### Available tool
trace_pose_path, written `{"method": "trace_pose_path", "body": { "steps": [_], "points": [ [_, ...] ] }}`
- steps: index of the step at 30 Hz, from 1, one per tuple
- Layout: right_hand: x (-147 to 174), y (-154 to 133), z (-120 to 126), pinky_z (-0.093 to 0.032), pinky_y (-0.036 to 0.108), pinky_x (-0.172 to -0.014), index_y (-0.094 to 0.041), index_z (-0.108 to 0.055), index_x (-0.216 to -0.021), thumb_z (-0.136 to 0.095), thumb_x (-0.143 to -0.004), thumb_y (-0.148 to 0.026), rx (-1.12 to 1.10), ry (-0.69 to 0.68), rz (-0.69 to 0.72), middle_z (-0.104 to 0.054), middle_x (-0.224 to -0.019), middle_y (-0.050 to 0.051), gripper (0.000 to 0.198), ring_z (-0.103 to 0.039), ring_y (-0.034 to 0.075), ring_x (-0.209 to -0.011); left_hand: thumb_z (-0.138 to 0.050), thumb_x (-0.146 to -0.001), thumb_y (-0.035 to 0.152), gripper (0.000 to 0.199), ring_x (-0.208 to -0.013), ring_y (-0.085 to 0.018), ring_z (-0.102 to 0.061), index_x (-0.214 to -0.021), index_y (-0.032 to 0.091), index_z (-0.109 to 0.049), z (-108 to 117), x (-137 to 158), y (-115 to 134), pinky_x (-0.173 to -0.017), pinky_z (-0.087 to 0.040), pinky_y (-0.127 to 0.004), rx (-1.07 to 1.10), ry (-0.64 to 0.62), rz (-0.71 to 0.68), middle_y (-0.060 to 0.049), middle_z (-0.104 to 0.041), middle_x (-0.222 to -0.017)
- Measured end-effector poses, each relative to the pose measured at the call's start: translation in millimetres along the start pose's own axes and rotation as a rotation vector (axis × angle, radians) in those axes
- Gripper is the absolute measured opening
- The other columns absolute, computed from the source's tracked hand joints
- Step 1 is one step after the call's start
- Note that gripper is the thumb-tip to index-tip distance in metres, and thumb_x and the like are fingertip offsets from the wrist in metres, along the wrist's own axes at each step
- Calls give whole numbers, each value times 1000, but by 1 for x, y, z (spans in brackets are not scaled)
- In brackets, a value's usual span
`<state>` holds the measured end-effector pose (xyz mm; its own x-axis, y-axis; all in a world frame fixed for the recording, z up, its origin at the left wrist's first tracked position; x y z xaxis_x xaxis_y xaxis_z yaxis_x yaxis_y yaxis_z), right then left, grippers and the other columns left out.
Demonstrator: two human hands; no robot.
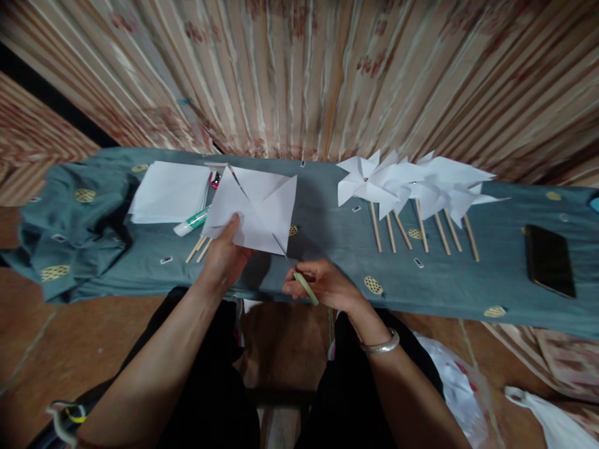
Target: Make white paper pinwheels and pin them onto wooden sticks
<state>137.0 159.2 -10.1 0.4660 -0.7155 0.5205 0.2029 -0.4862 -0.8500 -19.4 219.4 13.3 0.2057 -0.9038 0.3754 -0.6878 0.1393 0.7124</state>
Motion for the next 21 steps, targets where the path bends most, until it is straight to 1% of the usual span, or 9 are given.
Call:
{"method": "trace_pose_path", "body": {
  "steps": [5, 10, 16, 21],
  "points": [
    [-1, 0, 2, -42, 23, -54, -15, -64, -77, -86, -53, -54, 8, 19, -6, -59, -61, -3, 51, -54, 9, -57, -56, -91, 17, 25, -90, -16, -72, -114, 19, -64, 0, 0, 1, -83, -58, -28, -2, -8, 3, -2, -75, -95],
    [-1, 2, 2, -39, 21, -51, -15, -65, -78, -87, -49, -55, -24, 34, -20, -60, -60, -4, 54, -52, 8, -55, -56, -91, 16, 27, -85, -14, -72, -117, 19, -63, 0, 0, 2, -86, -57, -27, 7, -22, -26, -1, -75, -90],
    [-3, 5, 3, -40, 21, -52, -15, -65, -77, -87, -49, -55, -34, 41, -17, -59, -60, -4, 53, -53, 8, -55, -62, -88, 17, 30, -92, -16, -71, -118, 18, -63, 2, -2, 2, -88, -56, -29, 17, -14, -25, -3, -76, -95],
    [-2, 1, 2, -38, 22, -52, -15, -65, -76, -85, -53, -54, -7, 24, 17, -57, -61, -3, 49, -51, 9, -56, -63, -87, 16, 33, -97, -17, -71, -120, 19, -63, 4, -1, -2, -91, -55, -29, 32, 16, -2, -4, -75, -103]
  ]
}}
Point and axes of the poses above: each hand's wrist, its own x-axis away from the middle knuckle, its own z-axis out of the back of the hand, y = z × x, the point moved 10 cm from there along -x, towards the middle knuckle
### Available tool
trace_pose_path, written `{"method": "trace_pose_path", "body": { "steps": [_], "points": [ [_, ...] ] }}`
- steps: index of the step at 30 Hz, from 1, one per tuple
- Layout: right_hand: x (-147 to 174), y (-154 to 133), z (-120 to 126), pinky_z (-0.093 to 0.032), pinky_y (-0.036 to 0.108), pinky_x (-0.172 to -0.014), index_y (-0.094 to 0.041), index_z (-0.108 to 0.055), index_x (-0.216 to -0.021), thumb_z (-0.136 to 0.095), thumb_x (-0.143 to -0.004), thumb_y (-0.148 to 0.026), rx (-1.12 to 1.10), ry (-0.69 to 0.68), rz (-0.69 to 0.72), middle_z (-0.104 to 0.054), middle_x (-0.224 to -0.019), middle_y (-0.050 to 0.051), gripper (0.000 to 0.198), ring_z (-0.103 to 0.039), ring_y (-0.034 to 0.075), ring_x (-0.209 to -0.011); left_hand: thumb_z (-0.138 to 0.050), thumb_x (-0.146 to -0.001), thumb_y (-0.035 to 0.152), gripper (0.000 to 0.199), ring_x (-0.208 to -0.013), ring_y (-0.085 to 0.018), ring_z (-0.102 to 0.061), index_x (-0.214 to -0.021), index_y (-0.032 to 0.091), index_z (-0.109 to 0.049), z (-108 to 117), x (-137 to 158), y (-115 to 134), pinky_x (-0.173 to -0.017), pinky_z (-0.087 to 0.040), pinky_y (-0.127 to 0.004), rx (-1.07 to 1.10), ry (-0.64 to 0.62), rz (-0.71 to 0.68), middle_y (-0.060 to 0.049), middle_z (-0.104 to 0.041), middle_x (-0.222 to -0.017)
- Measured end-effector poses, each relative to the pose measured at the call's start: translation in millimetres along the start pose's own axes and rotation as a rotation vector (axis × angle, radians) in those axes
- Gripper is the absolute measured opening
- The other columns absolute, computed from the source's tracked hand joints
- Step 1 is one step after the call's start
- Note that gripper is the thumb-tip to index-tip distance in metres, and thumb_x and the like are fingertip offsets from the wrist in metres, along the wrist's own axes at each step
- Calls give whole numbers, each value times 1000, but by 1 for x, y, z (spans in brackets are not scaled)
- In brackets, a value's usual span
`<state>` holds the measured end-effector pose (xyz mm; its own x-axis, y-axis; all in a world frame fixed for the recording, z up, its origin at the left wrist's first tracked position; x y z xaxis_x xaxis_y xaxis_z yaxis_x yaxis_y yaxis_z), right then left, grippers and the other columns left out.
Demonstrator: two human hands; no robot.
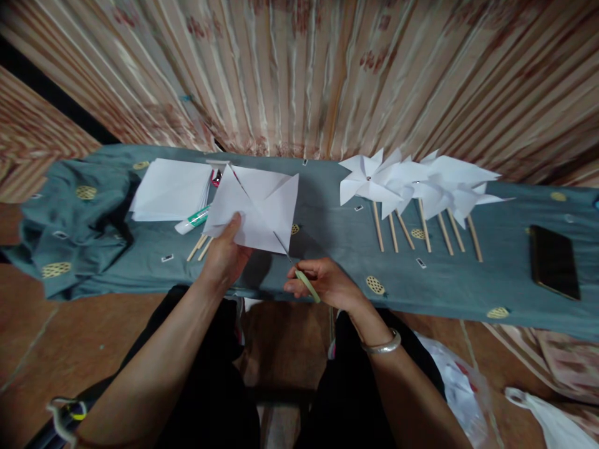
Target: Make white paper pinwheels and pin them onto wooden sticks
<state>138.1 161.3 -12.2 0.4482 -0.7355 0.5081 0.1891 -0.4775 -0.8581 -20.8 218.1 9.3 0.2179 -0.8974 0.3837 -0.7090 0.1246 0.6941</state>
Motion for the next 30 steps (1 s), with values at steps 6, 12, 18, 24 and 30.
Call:
{"method": "trace_pose_path", "body": {
  "steps": [6, 12, 18, 24, 30],
  "points": [
    [1, -7, 2, -40, 22, -55, -15, -66, -75, -79, -61, -59, 68, -4, 72, -60, -65, -1, 48, -52, 9, -60, -59, -89, 13, 27, -100, -18, -70, -115, 15, -65, -5, 7, -8, -96, -53, -29, -3, 14, 58, -5, -76, -100],
    [1, -5, 2, -40, 22, -52, -15, -65, -77, -82, -58, -57, 42, 8, 46, -59, -61, -2, 49, -51, 9, -57, -54, -91, 11, 22, -96, -16, -70, -110, 14, -67, -6, 6, -7, -96, -52, -29, 4, 12, 49, -4, -76, -96],
    [-1, 1, 4, -41, 22, -52, -15, -66, -79, -84, -56, -57, 16, 23, 34, -60, -60, -2, 51, -54, 9, -55, -56, -91, 12, 24, -91, -15, -71, -113, 16, -66, -3, 3, -8, -93, -54, -27, 3, 11, 47, -3, -76, -93],
    [-2, 0, 3, -42, 21, -53, -15, -66, -76, -82, -58, -59, 20, 17, 35, -62, -61, -1, 50, -55, 9, -56, -57, -90, 13, 26, -95, -16, -71, -114, 15, -66, -3, 6, -9, -93, -54, -28, -18, 11, 57, -5, -76, -97],
    [-2, -3, 5, -44, 21, -55, -15, -66, -76, -81, -59, -59, 21, 37, 63, -64, -63, -1, 49, -57, 9, -58, -59, -88, 12, 27, -97, -16, -71, -115, 14, -66, -7, 9, -14, -97, -52, -28, -44, -25, 67, -5, -76, -100]
  ]
}}
Point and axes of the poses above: each hand's wrist, its own x-axis away from the middle knuckle, its own z-axis out of the back of the hand, y = z × x, the point moved 10 cm from there along -x, towards the middle knuckle
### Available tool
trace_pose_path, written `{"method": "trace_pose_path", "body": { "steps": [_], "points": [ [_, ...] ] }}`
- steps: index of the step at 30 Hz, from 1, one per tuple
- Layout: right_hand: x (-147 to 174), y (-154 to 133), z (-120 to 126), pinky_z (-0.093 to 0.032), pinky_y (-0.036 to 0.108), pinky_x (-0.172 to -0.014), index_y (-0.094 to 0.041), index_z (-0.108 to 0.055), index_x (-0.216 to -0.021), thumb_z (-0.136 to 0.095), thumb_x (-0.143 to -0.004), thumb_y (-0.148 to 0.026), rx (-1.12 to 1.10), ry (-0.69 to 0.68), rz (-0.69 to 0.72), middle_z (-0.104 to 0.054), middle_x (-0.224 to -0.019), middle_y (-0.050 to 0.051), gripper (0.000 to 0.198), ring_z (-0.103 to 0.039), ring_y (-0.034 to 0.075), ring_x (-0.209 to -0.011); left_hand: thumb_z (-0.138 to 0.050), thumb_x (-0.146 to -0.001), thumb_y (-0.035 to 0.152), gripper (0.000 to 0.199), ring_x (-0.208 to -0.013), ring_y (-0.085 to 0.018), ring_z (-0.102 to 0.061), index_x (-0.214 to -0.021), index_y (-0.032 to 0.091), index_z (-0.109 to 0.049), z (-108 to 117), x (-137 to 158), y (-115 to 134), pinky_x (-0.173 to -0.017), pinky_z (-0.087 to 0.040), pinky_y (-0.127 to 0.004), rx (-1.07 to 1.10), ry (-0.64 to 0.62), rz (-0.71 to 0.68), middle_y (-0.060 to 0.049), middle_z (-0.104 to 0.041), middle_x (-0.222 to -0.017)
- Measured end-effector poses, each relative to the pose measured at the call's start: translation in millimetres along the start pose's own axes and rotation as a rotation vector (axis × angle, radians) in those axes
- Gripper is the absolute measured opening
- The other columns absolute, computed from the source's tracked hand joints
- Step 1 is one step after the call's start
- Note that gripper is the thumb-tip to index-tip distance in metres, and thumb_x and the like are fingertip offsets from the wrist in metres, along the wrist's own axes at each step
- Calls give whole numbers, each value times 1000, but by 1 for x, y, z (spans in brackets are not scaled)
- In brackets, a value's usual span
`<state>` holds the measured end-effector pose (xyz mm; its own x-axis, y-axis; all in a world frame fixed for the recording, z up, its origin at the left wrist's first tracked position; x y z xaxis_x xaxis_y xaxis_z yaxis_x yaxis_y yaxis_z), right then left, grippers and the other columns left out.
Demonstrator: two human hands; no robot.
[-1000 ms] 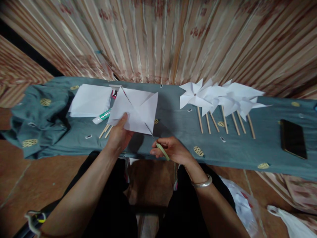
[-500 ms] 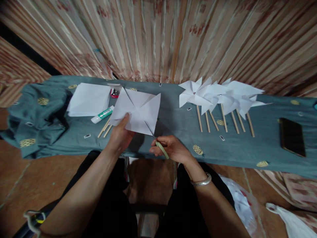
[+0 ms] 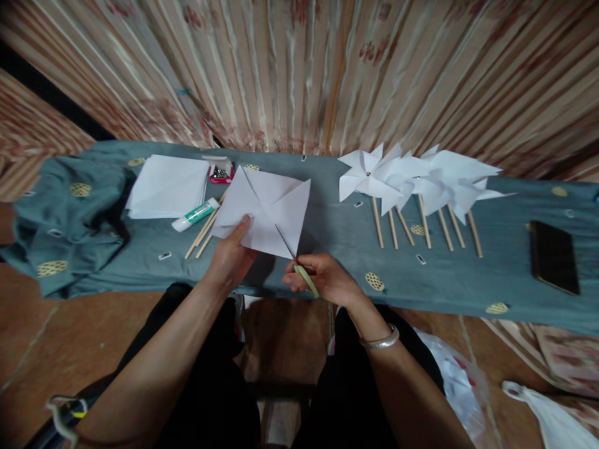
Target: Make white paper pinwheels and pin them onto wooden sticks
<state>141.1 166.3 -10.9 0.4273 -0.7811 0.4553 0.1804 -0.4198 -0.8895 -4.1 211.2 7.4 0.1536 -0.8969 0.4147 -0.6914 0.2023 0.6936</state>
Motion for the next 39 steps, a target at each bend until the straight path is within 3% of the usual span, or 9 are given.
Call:
{"method": "trace_pose_path", "body": {
  "steps": [4, 19, 39],
  "points": [
    [0, 0, 0, -44, 21, -54, -15, -66, -76, -82, -59, -57, -15, 5, 0, -64, -62, 0, 49, -58, 10, -58, -60, -88, 12, 26, -92, -15, -71, -113, 14, -66, 1, -1, -3, -94, -53, -28, 11, 0, 15, -4, -76, -94],
    [0, 4, 1, -45, 22, -53, -15, -66, -74, -88, -49, -51, -94, 31, -81, -63, -60, -2, 49, -57, 10, -56, -66, -84, 17, 21, -92, -17, -71, -105, 16, -69, 1, 2, -9, -90, -54, -29, -17, -13, 56, -4, -75, -98],
    [-2, 4, 6, -41, 22, -48, -14, -70, -72, -87, -50, -54, -53, 57, -46, -64, -57, 0, 48, -56, 10, -53, -67, -83, 18, 17, -76, -14, -69, -99, 15, -68, 2, 4, -15, -79, -54, -25, -39, 2, 101, -2, -73, -89]
  ]
}}
Point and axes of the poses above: each hand's wrist, its own x-axis away from the middle knuckle, its own z-axis out of the back of the hand, y = z × x, the point moved 10 cm from there along -x, towards the middle knuckle
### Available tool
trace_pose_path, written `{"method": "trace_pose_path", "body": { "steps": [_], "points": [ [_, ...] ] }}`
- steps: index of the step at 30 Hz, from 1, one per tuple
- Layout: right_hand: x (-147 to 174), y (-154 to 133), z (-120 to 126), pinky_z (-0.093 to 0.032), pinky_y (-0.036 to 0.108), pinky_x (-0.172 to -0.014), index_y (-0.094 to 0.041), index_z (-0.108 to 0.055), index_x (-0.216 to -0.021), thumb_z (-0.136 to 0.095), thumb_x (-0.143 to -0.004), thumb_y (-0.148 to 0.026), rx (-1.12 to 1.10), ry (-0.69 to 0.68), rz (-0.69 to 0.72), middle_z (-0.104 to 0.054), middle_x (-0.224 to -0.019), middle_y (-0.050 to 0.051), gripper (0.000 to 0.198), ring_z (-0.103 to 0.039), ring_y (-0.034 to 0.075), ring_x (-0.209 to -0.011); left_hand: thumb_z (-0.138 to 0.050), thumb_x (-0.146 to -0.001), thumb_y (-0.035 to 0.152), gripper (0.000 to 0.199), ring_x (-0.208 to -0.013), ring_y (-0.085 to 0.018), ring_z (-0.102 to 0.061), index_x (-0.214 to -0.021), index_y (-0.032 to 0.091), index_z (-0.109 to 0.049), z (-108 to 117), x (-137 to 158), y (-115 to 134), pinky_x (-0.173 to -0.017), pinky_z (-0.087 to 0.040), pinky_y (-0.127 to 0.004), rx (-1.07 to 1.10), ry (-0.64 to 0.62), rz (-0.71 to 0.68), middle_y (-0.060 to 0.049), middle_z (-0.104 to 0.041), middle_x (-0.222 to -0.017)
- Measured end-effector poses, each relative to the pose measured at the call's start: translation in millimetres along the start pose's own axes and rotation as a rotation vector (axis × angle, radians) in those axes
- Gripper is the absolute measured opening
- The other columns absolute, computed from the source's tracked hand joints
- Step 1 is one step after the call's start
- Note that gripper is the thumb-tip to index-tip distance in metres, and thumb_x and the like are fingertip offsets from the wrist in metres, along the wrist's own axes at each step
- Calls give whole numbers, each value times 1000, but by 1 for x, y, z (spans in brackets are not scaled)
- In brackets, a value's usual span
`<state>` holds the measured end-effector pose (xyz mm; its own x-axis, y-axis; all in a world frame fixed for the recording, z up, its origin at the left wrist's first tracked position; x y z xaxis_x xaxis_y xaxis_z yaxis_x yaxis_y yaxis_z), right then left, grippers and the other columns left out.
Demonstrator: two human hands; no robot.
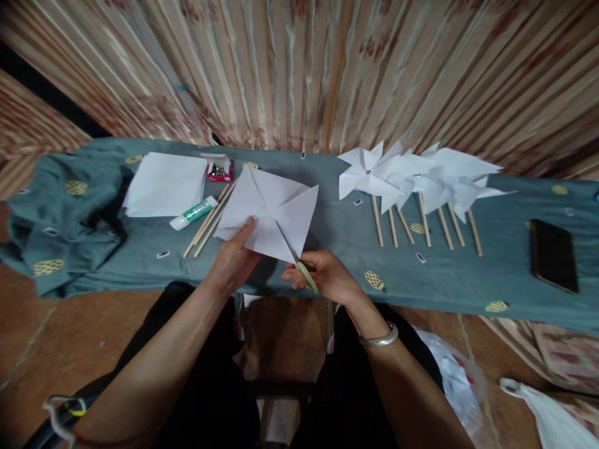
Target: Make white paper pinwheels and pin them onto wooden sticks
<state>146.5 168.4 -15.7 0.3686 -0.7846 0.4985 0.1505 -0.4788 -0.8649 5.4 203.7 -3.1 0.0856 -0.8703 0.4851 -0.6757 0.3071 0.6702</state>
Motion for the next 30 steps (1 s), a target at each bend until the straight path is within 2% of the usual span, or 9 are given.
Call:
{"method": "trace_pose_path", "body": {
  "steps": [5, 11, 16, 22, 30],
  "points": [
    [-1, 0, 1, -42, 22, -49, -14, -70, -73, -85, -54, -55, 20, 0, 31, -64, -57, 0, 48, -56, 10, -54, -65, -85, 18, 15, -70, -12, -67, -99, 14, -68, -3, 0, -1, -75, -55, -23, -6, -32, 5, -1, -73, -84],
    [-2, 3, 3, -41, 23, -47, -14, -70, -71, -84, -52, -59, 21, 16, 30, -63, -56, 0, 51, -55, 10, -52, -68, -82, 20, 18, -75, -14, -69, -99, 14, -68, -3, 0, -1, -80, -54, -26, -12, -44, 3, -2, -74, -85],
    [-3, 3, 3, -41, 22, -47, -14, -68, -67, -86, -50, -56, 3, 12, 22, -63, -55, 0, 48, -55, 10, -51, -67, -83, 19, 18, -77, -14, -70, -101, 14, -68, -2, -1, -1, -82, -54, -26, 0, -29, 8, -2, -74, -87],
    [-2, 0, 3, -42, 22, -48, -15, -71, -72, -85, -54, -55, 2, 15, 44, -62, -56, -1, 47, -56, 10, -52, -60, -88, 16, 13, -72, -12, -68, -98, 13, -69, -3, 1, -2, -78, -55, -25, 8, -26, 18, -2, -74, -84],
    [-3, 3, 2, -40, 22, -50, -14, -71, -69, -86, -56, -49, 9, 4, 40, -63, -56, 0, 39, -54, 10, -53, -67, -84, 19, 18, -78, -14, -69, -101, 14, -69, -2, 1, -5, -83, -55, -27, 7, -23, 25, -3, -74, -90]
  ]
}}
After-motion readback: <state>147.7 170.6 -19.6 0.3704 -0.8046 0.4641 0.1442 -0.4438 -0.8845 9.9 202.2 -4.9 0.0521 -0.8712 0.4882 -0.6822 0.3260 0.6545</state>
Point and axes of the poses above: each hand's wrist, its own x-axis away from the middle knuckle, its own z-axis out of the back of the hand, y = z × x, the point moved 10 cm from there along -x, towards the middle knuckle
